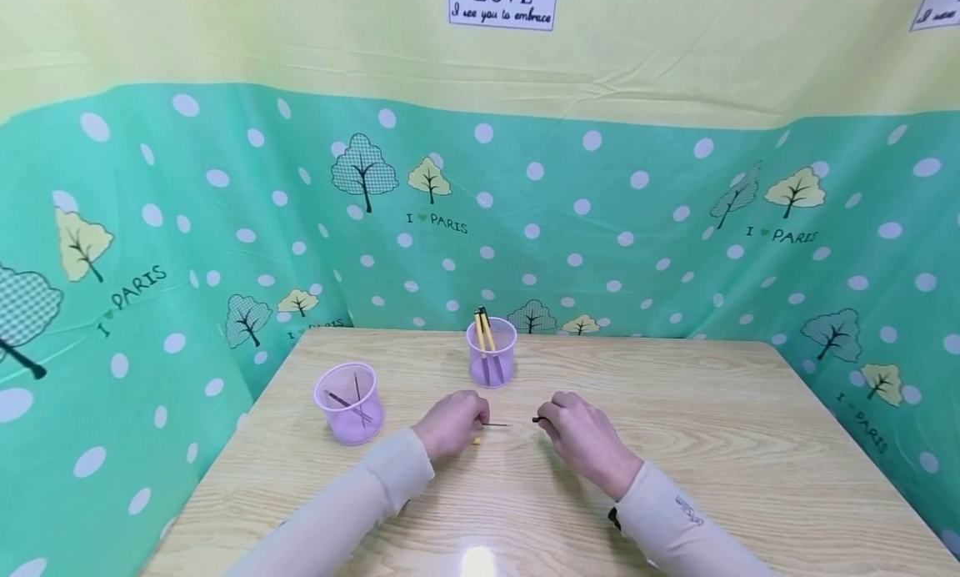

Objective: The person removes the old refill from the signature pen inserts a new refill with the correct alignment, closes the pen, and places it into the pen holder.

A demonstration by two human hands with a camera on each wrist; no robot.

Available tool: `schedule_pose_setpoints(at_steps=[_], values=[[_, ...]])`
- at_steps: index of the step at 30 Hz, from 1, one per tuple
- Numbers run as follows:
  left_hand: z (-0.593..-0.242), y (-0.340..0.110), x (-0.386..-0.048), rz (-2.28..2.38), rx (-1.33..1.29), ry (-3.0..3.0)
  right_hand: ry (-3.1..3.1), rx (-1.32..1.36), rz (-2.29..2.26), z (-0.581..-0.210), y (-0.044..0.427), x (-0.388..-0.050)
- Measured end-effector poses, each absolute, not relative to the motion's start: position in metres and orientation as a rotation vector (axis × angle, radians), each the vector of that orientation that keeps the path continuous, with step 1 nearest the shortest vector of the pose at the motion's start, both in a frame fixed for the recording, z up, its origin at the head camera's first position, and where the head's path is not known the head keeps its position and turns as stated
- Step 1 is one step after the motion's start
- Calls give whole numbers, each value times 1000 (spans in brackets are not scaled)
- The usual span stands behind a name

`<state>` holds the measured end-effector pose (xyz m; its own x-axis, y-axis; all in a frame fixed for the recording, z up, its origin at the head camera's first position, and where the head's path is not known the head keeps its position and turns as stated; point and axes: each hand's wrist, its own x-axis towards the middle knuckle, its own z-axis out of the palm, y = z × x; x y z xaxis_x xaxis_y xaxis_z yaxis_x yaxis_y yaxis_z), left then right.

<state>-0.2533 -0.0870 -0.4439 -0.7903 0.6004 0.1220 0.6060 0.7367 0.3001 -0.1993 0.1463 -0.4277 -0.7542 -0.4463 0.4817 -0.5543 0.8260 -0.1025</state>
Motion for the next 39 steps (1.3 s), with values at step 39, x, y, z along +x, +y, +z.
schedule_pose_setpoints(at_steps=[39], values=[[-448,-81,-255,-459,-1007,-2930,-2565,797,316,-431,148,-198]])
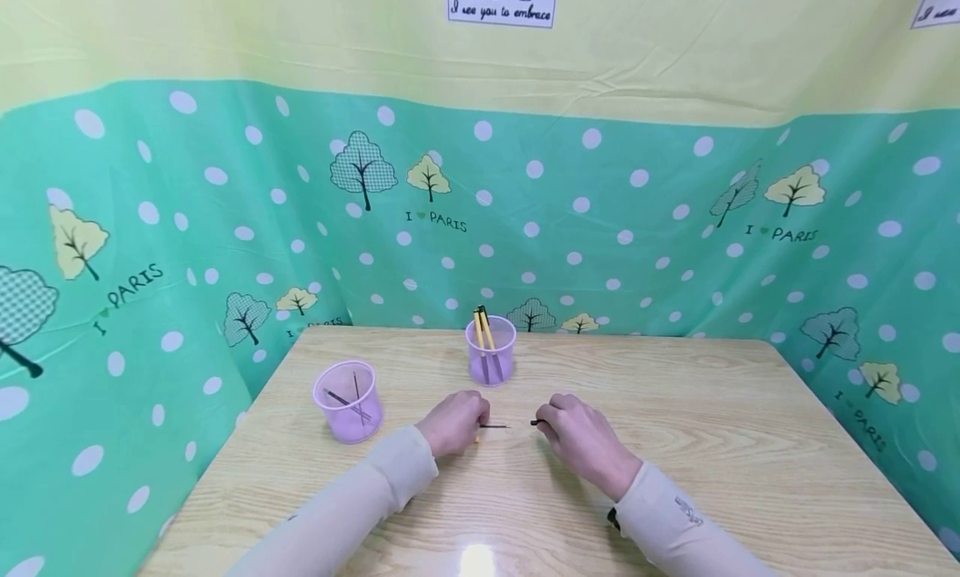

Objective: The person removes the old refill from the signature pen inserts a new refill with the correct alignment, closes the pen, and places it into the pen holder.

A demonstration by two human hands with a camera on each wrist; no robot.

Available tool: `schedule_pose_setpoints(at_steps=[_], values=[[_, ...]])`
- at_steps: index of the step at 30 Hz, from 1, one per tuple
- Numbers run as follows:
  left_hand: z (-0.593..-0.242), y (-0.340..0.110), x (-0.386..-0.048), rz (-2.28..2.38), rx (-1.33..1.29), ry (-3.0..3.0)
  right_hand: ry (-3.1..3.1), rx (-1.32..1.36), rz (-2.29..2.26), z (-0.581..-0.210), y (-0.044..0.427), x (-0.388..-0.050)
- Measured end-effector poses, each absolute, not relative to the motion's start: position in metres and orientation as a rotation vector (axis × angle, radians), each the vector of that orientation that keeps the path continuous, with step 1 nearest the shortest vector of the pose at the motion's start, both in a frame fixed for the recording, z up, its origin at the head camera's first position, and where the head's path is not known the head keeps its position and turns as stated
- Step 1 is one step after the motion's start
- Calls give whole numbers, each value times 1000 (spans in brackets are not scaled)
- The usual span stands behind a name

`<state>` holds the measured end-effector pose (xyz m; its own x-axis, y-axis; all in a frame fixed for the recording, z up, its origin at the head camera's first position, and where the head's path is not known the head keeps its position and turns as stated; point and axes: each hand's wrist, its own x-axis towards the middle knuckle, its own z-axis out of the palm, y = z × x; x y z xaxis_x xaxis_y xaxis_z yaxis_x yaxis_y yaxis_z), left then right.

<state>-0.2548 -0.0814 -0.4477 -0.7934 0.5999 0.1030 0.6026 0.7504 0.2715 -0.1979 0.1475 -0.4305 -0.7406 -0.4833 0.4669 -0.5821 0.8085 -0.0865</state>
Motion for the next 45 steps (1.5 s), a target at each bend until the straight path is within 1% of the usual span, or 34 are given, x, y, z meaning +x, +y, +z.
schedule_pose_setpoints(at_steps=[7,22,33,45], values=[[-450,-85,-257,-472,-1015,-2906,-2558,801,341,-429,147,-197],[-439,-93,-251,-432,-1033,-2835,-2572,798,320,-428,148,-198],[-419,-110,-242,-456,-1030,-2752,-2580,798,311,-427,149,-197],[-407,-131,-235,-543,-974,-2714,-2581,793,318,-427,149,-199]])
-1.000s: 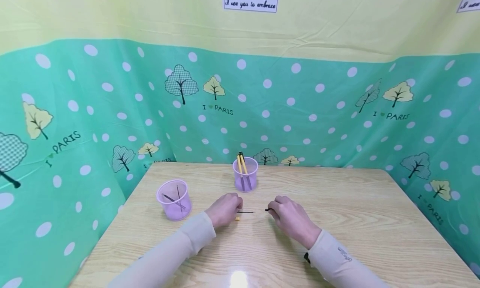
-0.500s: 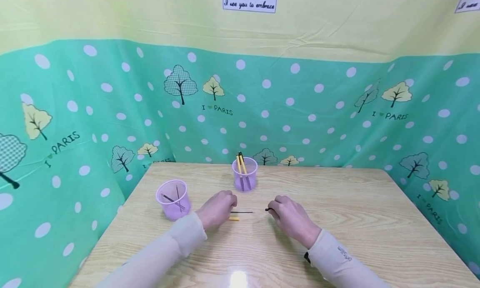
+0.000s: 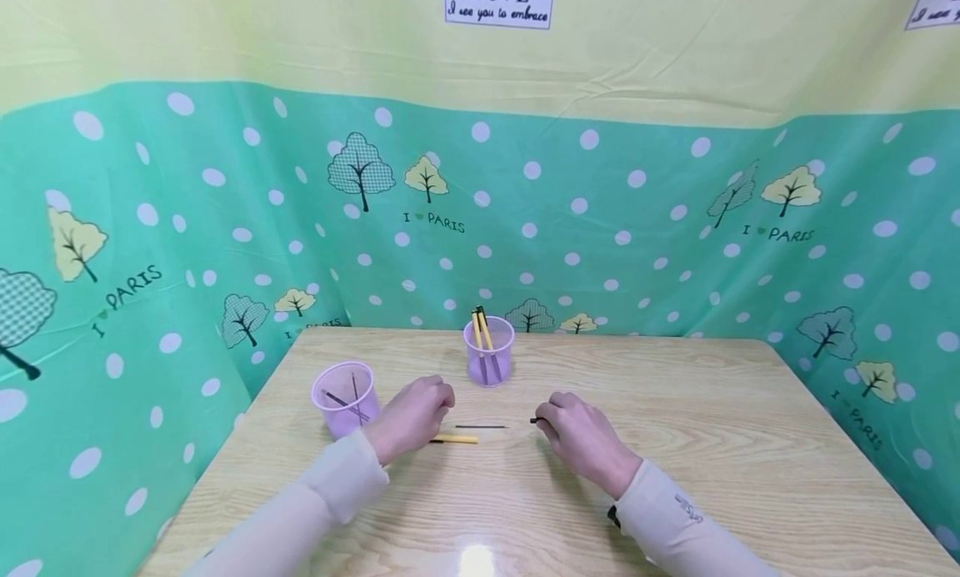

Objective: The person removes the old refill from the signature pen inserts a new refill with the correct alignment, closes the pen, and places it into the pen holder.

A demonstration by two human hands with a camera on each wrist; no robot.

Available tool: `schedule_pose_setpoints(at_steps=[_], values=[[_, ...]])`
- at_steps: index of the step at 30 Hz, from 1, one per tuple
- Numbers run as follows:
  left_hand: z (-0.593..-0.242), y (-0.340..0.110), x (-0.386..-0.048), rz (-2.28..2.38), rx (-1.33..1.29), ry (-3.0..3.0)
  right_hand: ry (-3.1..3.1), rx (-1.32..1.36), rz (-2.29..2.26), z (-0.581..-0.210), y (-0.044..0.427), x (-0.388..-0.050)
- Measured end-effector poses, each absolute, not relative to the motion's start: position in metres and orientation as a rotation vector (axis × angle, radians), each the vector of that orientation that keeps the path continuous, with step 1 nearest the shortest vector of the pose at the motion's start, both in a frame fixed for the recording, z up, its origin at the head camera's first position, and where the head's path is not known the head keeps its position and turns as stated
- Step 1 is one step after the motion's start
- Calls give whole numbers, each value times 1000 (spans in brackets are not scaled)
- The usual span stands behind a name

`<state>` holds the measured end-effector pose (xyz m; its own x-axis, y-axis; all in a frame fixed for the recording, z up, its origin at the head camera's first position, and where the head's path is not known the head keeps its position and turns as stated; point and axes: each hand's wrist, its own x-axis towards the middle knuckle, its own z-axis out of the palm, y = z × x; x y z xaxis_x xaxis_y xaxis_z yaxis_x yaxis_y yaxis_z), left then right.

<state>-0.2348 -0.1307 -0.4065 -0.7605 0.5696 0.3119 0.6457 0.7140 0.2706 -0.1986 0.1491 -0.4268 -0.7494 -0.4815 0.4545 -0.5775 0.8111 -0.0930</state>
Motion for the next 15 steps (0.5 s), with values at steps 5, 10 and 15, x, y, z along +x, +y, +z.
schedule_pose_setpoints(at_steps=[5,10,15], values=[[-405,-137,-232,-541,-921,-2696,-2578,789,318,-426,149,-198],[-401,-142,-228,-538,-914,-2694,-2572,797,318,-425,149,-198],[-396,-148,-223,-525,-878,-2704,-2568,802,324,-426,149,-198]])
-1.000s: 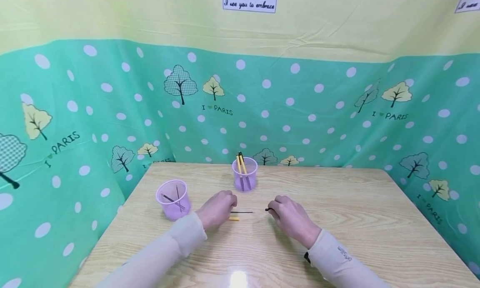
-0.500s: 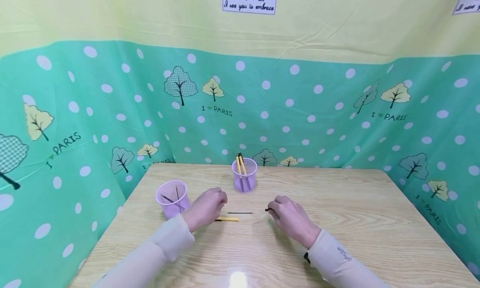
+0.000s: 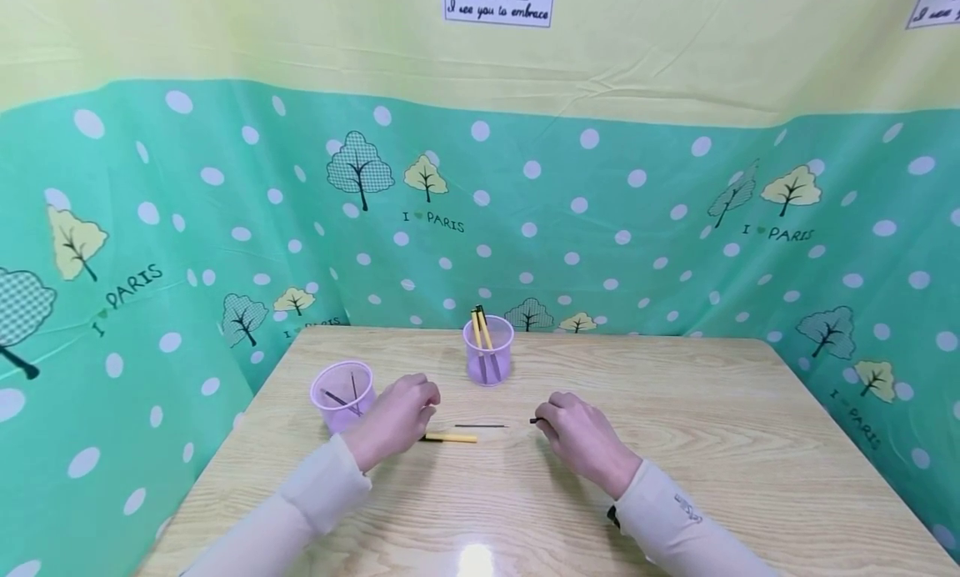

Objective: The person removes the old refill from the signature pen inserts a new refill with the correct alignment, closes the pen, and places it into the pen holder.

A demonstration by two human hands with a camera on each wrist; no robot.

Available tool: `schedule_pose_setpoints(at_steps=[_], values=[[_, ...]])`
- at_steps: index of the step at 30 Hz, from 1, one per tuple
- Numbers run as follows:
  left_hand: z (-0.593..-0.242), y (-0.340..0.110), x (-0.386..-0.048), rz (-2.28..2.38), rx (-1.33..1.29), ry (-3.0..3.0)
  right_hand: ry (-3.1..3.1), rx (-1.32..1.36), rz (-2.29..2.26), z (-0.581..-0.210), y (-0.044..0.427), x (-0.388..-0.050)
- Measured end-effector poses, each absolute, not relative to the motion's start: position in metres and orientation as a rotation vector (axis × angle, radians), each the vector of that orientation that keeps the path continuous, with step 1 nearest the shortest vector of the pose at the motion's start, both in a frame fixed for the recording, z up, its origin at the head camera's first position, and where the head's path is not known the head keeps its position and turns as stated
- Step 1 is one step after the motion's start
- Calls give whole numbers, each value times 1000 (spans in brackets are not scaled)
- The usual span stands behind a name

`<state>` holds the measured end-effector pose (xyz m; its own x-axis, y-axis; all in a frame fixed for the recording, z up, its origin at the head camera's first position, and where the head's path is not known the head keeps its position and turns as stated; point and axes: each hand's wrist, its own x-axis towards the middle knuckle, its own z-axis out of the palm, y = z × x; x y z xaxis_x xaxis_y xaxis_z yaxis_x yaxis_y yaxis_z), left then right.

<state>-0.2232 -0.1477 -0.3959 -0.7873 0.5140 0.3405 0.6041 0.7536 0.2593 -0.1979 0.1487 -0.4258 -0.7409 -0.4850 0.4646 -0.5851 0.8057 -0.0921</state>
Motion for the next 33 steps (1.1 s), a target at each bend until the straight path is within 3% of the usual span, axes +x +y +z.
schedule_pose_setpoints(at_steps=[33], values=[[-375,-209,-224,-449,-555,-2639,-2600,774,337,-425,152,-198]])
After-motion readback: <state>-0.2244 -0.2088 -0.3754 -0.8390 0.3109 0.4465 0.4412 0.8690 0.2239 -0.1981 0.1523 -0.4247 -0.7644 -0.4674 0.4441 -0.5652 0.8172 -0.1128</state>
